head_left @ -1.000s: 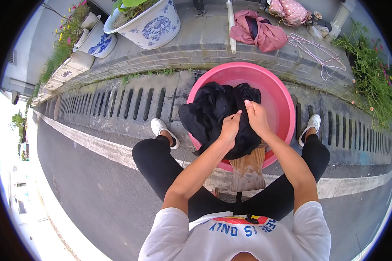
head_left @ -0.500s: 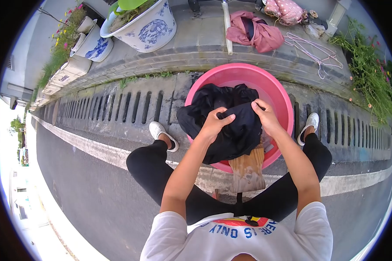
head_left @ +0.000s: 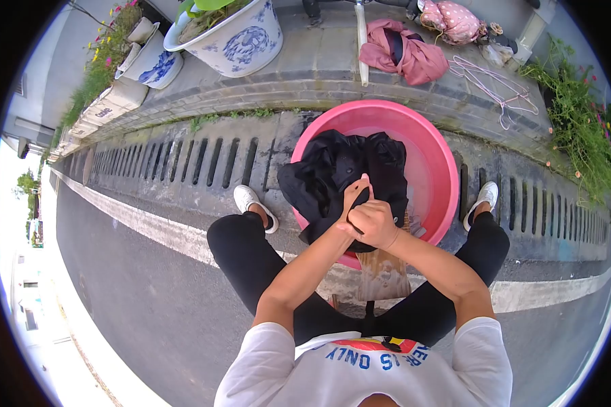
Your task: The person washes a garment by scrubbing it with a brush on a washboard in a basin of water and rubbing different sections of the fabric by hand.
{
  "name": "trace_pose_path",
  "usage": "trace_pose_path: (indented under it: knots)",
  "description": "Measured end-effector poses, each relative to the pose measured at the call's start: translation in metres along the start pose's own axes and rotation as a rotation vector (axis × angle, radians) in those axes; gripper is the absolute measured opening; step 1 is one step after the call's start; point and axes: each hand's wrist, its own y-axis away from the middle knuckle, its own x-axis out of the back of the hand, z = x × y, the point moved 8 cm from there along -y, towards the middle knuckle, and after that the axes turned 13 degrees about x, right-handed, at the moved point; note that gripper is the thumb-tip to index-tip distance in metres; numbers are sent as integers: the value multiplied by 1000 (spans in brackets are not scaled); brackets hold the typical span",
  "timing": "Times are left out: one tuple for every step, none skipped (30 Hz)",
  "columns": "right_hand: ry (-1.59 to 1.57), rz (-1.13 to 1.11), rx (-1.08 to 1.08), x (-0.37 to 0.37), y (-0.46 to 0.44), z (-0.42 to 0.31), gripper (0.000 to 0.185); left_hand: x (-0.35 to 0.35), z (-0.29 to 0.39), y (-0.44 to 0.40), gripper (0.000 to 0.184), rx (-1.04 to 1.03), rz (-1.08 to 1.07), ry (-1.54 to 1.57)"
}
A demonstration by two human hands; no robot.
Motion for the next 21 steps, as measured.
trace_pose_path:
  knots:
    - [48,4,65,4,3,14,34,-2,-8,0,30,94,24,135]
    - [72,144,-92,16,7,45,35,-6,-9,6,27,182,59,277]
    - [110,182,-507,17,24,90,35,-17,5,15,29,186,148,170]
    - [165,149,-517,12,31,91,34,-21,6,17,31,200,113,179]
    - [222,120,-517,10,26,88,32,-24,9,17,34,203,76,189]
    - [76,255,-310,13,4,52,31,-27,9,15,34,-218,-18,431]
    - [70,120,-82,12,-14,5,30,-15,-1,6,33,-239,-5,237]
    - [33,150,-45,13,-11,9,30,-11,8,9,31,-267,16,38]
    - [-7,181,-17,14,-7,12,30,-7,17,12,29,-302,40,-150]
    - [123,145,-248,13,-2,35,30,-10,-3,4,28,-18,74,-43]
    - [260,109,-474,18,-2,60,31,-23,-1,14,27,259,101,64]
    - [280,111,-504,20,-3,61,31,-25,-3,15,25,260,183,124]
    - [299,113,-533,23,-3,62,31,-46,5,4,24,-41,-117,475]
    - [204,153,-363,20,-5,45,31,-51,-1,-4,23,-351,-419,817]
    - [96,187,-209,15,-4,27,31,-35,-1,-3,22,-369,-251,479]
    - [94,181,-217,12,1,30,32,-19,0,-2,22,-373,-56,72]
    - [96,180,-224,12,6,40,32,-3,1,-1,21,-360,106,-269]
    - [95,175,-239,13,16,50,33,-11,-1,11,22,-18,83,-91]
    - [108,175,-237,15,20,67,34,-22,-9,15,24,305,50,88]
    - [134,70,-644,8,44,108,35,-20,-19,7,20,272,172,69]
    - [214,27,-650,8,40,101,35,-30,-27,2,21,217,-105,346]
